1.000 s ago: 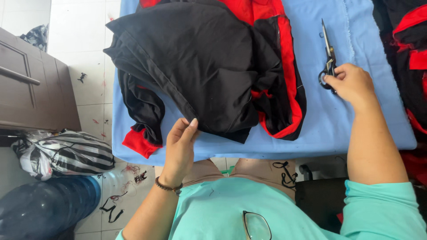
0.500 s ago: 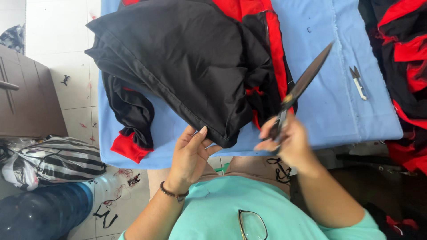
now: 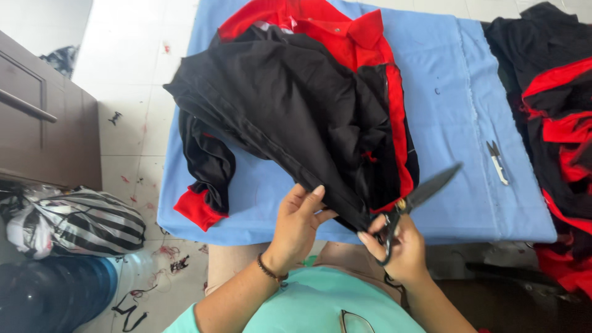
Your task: The person uses a seam ripper to remove stitches from the collar and placket of a red and black jacket. They then use scissors to cut along the seams of the jacket's sleeves and body, separating the fabric panels.
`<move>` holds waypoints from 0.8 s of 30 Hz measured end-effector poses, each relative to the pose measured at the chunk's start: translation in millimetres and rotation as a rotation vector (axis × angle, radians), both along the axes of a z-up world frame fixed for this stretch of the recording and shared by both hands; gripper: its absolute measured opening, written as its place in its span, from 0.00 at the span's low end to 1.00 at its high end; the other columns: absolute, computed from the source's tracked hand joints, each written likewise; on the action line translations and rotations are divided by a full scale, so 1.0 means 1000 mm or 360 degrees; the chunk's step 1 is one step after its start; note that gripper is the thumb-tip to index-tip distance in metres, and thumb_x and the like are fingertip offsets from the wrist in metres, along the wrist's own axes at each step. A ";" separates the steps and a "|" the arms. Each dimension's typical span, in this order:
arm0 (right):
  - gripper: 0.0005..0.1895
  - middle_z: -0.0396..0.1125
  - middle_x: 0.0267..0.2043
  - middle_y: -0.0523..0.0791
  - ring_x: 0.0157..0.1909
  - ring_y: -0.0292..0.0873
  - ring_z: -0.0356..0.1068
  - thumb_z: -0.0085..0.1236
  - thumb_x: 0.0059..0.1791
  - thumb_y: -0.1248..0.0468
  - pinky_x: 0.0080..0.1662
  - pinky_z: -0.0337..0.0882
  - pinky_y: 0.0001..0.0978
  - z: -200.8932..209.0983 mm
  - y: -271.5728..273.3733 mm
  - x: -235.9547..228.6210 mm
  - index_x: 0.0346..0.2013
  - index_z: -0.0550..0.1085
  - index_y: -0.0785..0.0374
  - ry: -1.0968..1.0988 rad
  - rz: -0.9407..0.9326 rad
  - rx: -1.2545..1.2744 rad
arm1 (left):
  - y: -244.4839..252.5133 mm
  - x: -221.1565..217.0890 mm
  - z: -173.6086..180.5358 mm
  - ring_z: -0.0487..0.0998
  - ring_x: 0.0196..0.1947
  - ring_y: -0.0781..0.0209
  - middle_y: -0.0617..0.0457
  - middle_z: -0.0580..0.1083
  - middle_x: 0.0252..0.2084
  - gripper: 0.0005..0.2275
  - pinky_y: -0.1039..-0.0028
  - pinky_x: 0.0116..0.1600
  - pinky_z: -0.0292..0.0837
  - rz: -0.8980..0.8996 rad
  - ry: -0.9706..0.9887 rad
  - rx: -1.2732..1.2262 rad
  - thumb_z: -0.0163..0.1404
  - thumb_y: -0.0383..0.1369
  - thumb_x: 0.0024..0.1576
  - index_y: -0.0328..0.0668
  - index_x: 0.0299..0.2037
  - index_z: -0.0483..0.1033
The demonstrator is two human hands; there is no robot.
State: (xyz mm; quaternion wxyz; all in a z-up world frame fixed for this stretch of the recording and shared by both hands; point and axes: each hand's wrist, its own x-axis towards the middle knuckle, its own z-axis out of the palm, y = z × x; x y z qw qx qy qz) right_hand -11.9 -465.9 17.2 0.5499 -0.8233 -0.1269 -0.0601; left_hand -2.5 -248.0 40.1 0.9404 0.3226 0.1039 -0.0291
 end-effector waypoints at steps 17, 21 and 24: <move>0.34 0.53 0.20 0.39 0.23 0.42 0.55 0.67 0.39 0.36 0.29 0.59 0.36 0.009 -0.044 -0.016 0.20 0.59 0.57 -0.0321 0.0216 -0.0972 | 0.002 -0.019 -0.003 0.74 0.35 0.66 0.54 0.78 0.33 0.03 0.73 0.41 0.77 0.0170 -0.0062 0.0486 0.57 0.23 0.58 0.33 0.40 0.80; 0.27 0.57 0.20 0.38 0.24 0.42 0.59 0.70 0.41 0.43 0.30 0.62 0.35 0.011 -0.042 -0.008 0.22 0.63 0.56 -0.0401 0.0278 -0.1035 | 0.003 -0.022 -0.010 0.79 0.42 0.67 0.53 0.80 0.39 0.06 0.77 0.53 0.79 0.0220 -0.0233 0.0598 0.56 0.20 0.58 0.31 0.44 0.80; 0.27 0.55 0.20 0.40 0.23 0.43 0.56 0.68 0.43 0.44 0.29 0.60 0.36 0.010 -0.043 -0.006 0.22 0.62 0.58 -0.0450 0.0343 -0.1045 | 0.004 -0.022 -0.016 0.79 0.40 0.68 0.55 0.79 0.38 0.04 0.79 0.50 0.79 0.0279 -0.0300 0.0712 0.57 0.20 0.58 0.33 0.41 0.79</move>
